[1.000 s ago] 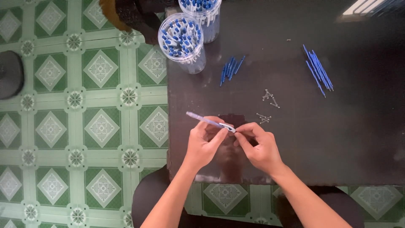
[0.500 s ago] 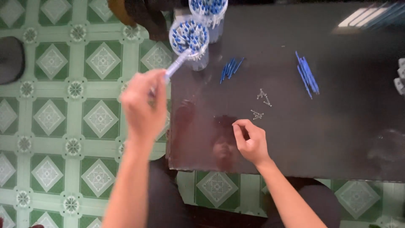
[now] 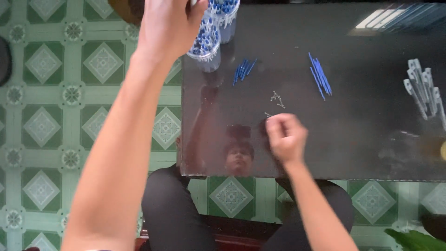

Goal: Assembling ballpoint pens by manually inserting ink refills into pen bodies.

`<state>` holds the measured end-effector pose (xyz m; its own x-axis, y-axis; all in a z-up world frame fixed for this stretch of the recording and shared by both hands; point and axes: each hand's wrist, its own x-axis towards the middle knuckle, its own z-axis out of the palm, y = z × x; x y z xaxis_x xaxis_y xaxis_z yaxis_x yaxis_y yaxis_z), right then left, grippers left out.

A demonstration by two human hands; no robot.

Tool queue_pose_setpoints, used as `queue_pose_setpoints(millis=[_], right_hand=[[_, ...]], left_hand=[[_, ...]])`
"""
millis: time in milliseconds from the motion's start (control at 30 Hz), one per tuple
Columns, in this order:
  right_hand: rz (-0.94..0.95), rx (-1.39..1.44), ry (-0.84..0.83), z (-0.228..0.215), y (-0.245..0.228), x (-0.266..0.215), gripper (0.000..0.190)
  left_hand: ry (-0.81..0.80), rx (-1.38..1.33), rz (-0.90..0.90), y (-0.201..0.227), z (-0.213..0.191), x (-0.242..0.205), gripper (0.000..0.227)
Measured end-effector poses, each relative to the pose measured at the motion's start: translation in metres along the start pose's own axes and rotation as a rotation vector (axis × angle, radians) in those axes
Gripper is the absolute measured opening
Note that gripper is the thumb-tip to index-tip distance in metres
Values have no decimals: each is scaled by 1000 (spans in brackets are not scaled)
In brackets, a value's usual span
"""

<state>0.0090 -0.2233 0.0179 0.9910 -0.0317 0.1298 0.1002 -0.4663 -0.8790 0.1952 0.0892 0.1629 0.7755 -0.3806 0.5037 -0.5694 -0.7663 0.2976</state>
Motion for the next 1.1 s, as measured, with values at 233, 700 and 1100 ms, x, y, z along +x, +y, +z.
queue_pose_setpoints(millis=[233,700,1100], right_hand=[[-37,-338,401,-150,129,73,9],[386,-634,243,-270,232,107,70],[-274,-1116,285,-111,131,117,36]], left_hand=[[-266,49,-491,-1,25,-34,38],[21,-358,-723,155,73,-263,12],[124,151,-414,165,99,-282,23]])
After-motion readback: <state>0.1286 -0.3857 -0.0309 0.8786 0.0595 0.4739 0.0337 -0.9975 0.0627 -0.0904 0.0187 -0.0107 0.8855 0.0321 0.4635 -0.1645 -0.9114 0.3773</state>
